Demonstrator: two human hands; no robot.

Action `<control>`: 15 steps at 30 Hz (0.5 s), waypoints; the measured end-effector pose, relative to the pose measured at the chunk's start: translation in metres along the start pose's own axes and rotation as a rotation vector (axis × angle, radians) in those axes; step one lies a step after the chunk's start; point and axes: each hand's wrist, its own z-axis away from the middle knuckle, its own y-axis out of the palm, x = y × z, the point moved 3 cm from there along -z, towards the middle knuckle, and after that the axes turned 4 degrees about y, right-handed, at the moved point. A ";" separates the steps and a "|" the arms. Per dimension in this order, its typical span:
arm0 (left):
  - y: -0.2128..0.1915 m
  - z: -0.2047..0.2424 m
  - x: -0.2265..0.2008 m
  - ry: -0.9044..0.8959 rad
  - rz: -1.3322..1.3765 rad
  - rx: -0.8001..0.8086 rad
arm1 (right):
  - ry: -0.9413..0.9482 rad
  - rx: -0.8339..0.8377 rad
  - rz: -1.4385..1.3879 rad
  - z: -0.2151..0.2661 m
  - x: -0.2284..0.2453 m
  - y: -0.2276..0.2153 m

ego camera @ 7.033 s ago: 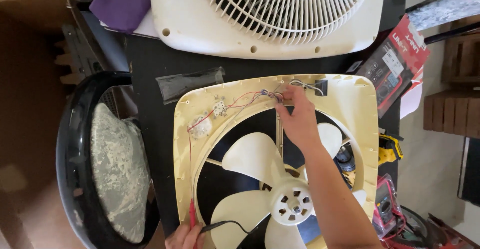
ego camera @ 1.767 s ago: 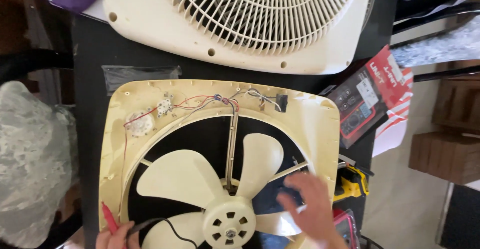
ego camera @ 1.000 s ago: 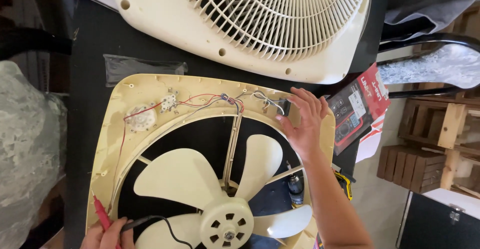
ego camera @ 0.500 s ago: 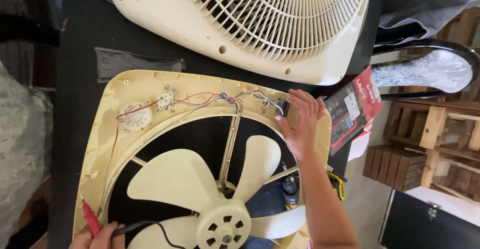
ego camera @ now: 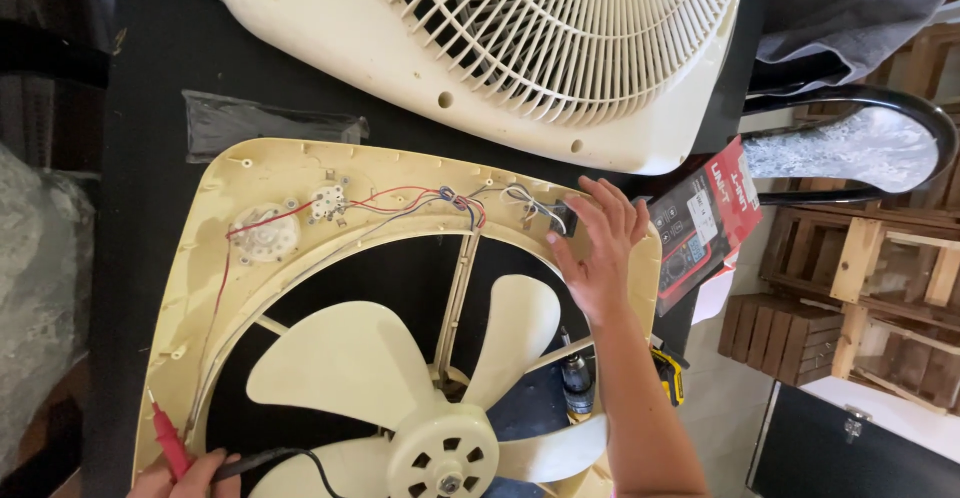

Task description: Testing electrical components and wiring of a fan assembly using a multimeter

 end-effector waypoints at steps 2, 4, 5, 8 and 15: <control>-0.006 -0.007 -0.009 -0.024 0.008 -0.009 | -0.017 0.022 0.000 0.002 -0.003 0.002; -0.009 -0.012 -0.013 -0.026 0.017 0.013 | -0.025 0.045 -0.001 0.003 -0.003 0.003; -0.011 -0.015 -0.018 -0.027 0.014 0.013 | -0.025 0.046 -0.004 0.002 -0.002 0.002; -0.017 -0.022 -0.026 0.001 0.066 -0.049 | -0.044 0.097 0.017 -0.002 0.003 0.000; -0.016 -0.016 -0.027 -0.051 -0.024 -0.009 | 0.061 0.043 0.026 -0.017 0.018 0.006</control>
